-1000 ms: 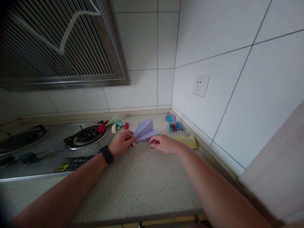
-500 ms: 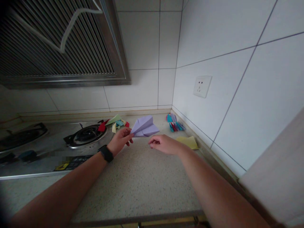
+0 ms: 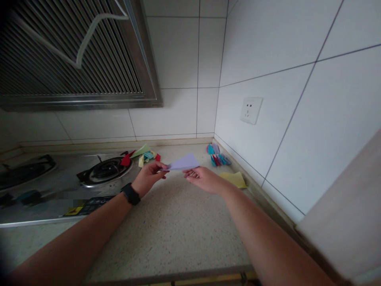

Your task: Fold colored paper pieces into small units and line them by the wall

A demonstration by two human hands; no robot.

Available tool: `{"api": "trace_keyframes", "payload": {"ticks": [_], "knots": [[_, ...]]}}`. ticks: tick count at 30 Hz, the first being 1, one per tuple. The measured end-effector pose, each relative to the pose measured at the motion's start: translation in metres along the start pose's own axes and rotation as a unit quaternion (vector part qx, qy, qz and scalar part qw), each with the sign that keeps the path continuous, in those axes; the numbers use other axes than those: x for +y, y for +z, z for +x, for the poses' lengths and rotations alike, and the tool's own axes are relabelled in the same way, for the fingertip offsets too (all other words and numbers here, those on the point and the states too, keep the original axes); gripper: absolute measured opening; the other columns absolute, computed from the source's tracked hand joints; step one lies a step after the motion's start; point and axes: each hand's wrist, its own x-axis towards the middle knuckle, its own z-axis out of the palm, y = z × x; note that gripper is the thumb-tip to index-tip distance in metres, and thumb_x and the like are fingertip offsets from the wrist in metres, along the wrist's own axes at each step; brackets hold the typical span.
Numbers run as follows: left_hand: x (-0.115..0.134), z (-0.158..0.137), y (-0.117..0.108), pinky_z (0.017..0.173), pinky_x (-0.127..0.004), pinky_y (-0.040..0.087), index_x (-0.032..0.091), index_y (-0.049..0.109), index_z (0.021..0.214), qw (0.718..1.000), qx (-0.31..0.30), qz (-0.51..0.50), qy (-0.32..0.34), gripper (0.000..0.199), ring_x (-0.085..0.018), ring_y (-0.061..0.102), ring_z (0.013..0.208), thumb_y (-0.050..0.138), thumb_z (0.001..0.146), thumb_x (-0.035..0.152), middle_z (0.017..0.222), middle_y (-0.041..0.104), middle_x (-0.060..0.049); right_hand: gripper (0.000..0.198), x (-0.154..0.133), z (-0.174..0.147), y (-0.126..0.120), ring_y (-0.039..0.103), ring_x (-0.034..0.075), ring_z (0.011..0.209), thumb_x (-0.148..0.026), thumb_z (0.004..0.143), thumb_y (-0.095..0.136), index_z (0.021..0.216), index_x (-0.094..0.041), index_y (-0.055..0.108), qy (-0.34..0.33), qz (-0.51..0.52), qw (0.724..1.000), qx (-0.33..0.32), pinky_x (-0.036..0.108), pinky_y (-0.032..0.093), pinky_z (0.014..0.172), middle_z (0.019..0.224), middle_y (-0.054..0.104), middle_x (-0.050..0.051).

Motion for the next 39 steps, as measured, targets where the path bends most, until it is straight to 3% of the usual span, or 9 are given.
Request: {"api": "trace_keyframes", "payload": {"ticks": [3, 7, 14, 20, 25, 29, 32, 39], "knots": [[0.005, -0.002, 0.002, 0.077, -0.029, 0.053, 0.013, 0.065, 0.092, 1.000, -0.009, -0.011, -0.001, 0.025, -0.014, 0.063, 0.080, 0.074, 0.072, 0.026, 0.095, 0.068, -0.006, 0.033, 0.001, 0.000, 0.000, 0.063, 0.017, 0.089, -0.035, 0.087, 0.058, 0.113, -0.016, 0.061, 0.008, -0.010, 1.000, 0.023, 0.033, 0.050, 0.079, 0.103, 0.067, 0.009], [0.010, -0.003, 0.004, 0.085, -0.035, 0.052, 0.010, 0.068, 0.090, 0.997, 0.000, -0.071, -0.015, 0.027, -0.017, 0.063, 0.088, 0.063, 0.083, 0.036, 0.098, 0.068, -0.011, 0.033, 0.003, -0.002, -0.001, 0.063, 0.019, 0.086, -0.039, 0.086, 0.059, 0.111, -0.018, 0.062, 0.021, -0.021, 0.999, 0.039, 0.032, 0.050, 0.075, 0.095, 0.068, 0.008], [0.004, -0.001, 0.003, 0.074, -0.026, 0.051, 0.014, 0.062, 0.095, 0.999, -0.012, -0.028, -0.015, 0.025, -0.011, 0.063, 0.077, 0.072, 0.075, 0.026, 0.091, 0.067, -0.004, 0.024, -0.001, 0.000, 0.001, 0.063, 0.018, 0.085, -0.030, 0.083, 0.061, 0.102, -0.016, 0.058, 0.039, 0.050, 0.997, 0.052, 0.031, 0.050, 0.072, 0.095, 0.067, 0.008], [0.010, -0.005, 0.007, 0.070, -0.026, 0.052, 0.021, 0.046, 0.117, 1.000, -0.013, 0.003, -0.001, 0.053, -0.009, 0.063, 0.076, 0.074, 0.071, 0.019, 0.121, 0.055, -0.010, 0.024, -0.012, -0.001, 0.006, 0.064, 0.017, 0.080, -0.027, 0.083, 0.060, 0.103, -0.015, 0.056, 0.042, 0.115, 0.991, 0.051, 0.031, 0.052, 0.071, 0.090, 0.067, 0.007], [0.008, -0.005, 0.010, 0.069, -0.027, 0.051, 0.019, 0.041, 0.126, 0.998, -0.058, 0.007, -0.029, 0.064, -0.009, 0.061, 0.073, 0.073, 0.071, 0.016, 0.118, 0.056, -0.012, 0.030, -0.011, -0.004, 0.006, 0.063, 0.017, 0.085, -0.026, 0.081, 0.064, 0.109, -0.017, 0.059, 0.008, 0.122, 0.992, 0.017, 0.032, 0.052, 0.077, 0.095, 0.067, 0.006], [0.002, -0.005, 0.010, 0.069, -0.027, 0.049, 0.017, 0.045, 0.123, 0.995, -0.080, 0.039, -0.033, 0.061, -0.011, 0.060, 0.073, 0.074, 0.069, 0.018, 0.097, 0.062, -0.005, 0.049, -0.012, -0.005, 0.007, 0.060, 0.018, 0.101, -0.026, 0.075, 0.072, 0.121, -0.020, 0.054, -0.035, 0.125, 0.991, -0.014, 0.035, 0.047, 0.092, 0.113, 0.064, 0.007], [0.001, -0.005, 0.010, 0.072, -0.029, 0.049, 0.017, 0.050, 0.115, 0.993, -0.092, 0.069, -0.031, 0.052, -0.014, 0.062, 0.077, 0.075, 0.069, 0.021, 0.090, 0.064, -0.003, 0.052, -0.015, -0.005, 0.007, 0.059, 0.019, 0.102, -0.029, 0.073, 0.074, 0.121, -0.020, 0.055, -0.039, 0.103, 0.994, -0.029, 0.036, 0.046, 0.093, 0.114, 0.064, 0.007], [0.012, -0.008, 0.009, 0.063, -0.025, 0.047, 0.016, 0.062, 0.095, 0.980, -0.146, 0.130, -0.040, 0.034, -0.014, 0.059, 0.072, 0.075, 0.070, 0.034, 0.085, 0.064, -0.003, 0.025, -0.012, 0.000, 0.009, 0.062, 0.017, 0.079, -0.032, 0.083, 0.061, 0.103, -0.017, 0.065, -0.001, 0.069, 0.997, 0.034, 0.031, 0.052, 0.074, 0.094, 0.068, 0.006]]}}
